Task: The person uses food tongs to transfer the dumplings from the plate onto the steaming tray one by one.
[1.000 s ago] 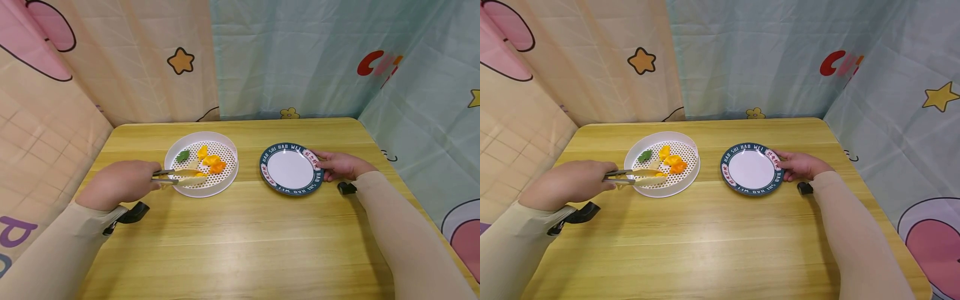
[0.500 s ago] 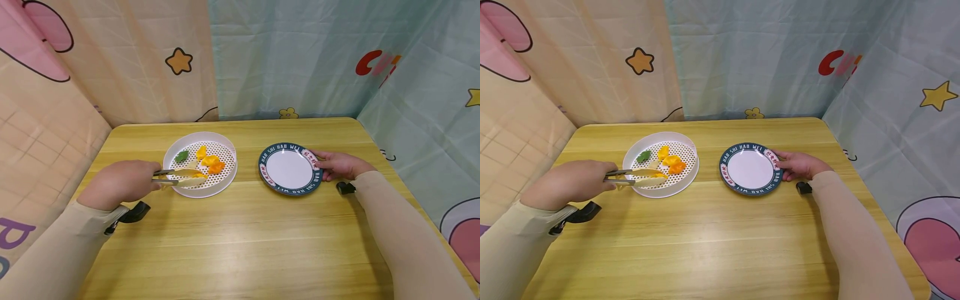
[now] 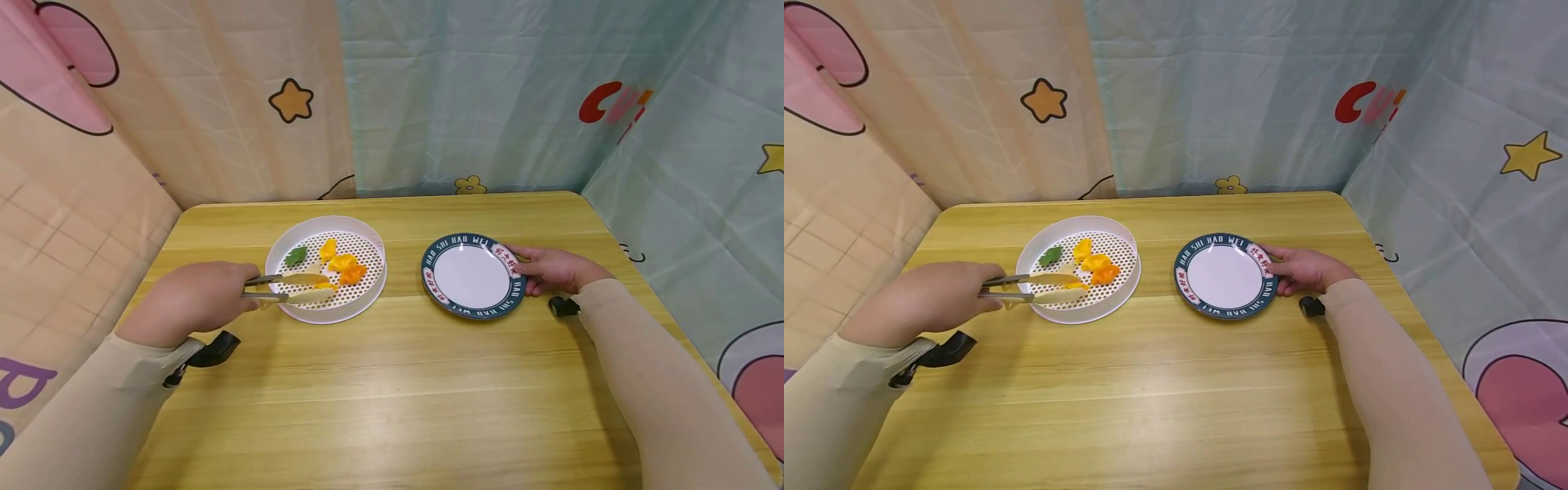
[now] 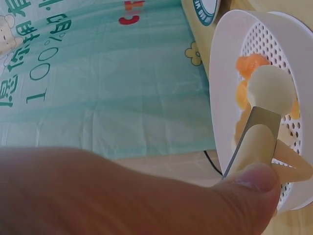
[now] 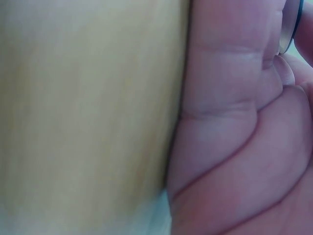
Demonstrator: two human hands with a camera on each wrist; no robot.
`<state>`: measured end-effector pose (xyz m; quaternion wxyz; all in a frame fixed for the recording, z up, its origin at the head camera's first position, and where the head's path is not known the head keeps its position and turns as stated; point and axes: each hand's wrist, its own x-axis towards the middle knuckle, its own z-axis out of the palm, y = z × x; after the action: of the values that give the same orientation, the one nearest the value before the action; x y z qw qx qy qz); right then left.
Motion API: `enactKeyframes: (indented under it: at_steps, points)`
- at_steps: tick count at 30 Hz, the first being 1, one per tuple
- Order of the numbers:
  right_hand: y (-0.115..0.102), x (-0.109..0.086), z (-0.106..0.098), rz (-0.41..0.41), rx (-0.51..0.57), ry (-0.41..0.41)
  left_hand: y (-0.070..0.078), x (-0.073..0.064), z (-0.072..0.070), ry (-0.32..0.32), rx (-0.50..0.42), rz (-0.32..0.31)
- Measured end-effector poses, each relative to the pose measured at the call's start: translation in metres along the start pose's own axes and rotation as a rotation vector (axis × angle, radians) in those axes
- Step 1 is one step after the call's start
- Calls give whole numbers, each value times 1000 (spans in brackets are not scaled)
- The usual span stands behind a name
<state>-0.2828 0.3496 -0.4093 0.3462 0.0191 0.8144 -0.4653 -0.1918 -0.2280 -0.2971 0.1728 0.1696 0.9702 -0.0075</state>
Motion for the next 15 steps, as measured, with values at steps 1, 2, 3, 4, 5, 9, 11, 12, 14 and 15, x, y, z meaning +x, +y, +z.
enactKeyframes:
  at_steps: [1,2,3,4,5,9,11,12,14,15]
  points:
    - [0,0,0,0,0,0,-1,-1,0,8,-1,-3]
    - [0,0,0,0,0,1,-3,-2,0,13,-5,-7]
    - [0,0,0,-1,0,0,-5,-2,0,22,-6,-8]
    - [0,0,0,-1,-1,0,-6,-3,-1,32,-10,-9]
    - [0,0,0,-1,-2,-1,-7,-4,-1,40,-15,-10]
    - [1,1,-1,1,-1,1,-11,-7,-4,84,-30,-2]
    - [1,2,-1,2,1,3,-12,-8,-6,100,-34,0]
    - [1,2,-1,2,2,4,-12,-9,-7,106,-36,2]
    - [1,2,-1,1,4,4,-12,-9,-9,120,-39,-1]
    - [1,2,-1,0,4,3,-12,-9,-10,129,-38,-4]
